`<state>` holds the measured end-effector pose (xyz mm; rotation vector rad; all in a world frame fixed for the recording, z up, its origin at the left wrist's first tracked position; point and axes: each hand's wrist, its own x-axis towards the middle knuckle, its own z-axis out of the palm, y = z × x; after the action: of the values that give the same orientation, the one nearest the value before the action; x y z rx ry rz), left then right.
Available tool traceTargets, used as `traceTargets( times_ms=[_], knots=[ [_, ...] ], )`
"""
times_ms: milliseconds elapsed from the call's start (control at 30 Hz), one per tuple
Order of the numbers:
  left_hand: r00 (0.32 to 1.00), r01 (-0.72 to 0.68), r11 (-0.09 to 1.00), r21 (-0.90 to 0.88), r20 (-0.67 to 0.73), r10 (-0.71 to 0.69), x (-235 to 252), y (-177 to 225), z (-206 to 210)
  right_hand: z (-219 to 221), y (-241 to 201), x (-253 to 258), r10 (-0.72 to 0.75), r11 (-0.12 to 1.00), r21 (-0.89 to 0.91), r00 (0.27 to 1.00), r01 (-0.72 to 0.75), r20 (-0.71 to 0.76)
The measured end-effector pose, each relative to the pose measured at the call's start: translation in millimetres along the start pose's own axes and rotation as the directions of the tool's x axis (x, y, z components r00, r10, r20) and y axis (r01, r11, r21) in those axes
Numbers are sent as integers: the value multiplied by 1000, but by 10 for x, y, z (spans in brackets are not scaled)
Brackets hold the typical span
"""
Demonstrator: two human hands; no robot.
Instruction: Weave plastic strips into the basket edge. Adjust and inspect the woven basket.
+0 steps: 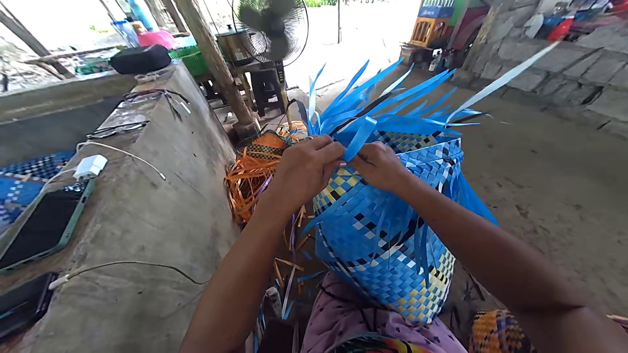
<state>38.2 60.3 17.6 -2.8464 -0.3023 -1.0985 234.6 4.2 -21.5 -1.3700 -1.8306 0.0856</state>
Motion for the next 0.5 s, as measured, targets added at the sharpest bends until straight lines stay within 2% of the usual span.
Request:
traceTargets(
  times_ms=[133,333,433,500],
  knots=[
    [997,8,1000,11,74,-9,-58,2,26,5,36,-3,-18,1000,4,1000,18,-16],
    [996,82,996,-32,49,-80,-65,-2,57,-10,147,-33,-65,992,111,997,61,33],
    [972,232,972,-21,40,-231,-202,-10,147,-122,224,-28,20,986,165,994,-38,109],
    [920,385,923,-18,92,-382,-297,2,225,-134,237,-31,29,986,162,995,-44,91]
  ],
)
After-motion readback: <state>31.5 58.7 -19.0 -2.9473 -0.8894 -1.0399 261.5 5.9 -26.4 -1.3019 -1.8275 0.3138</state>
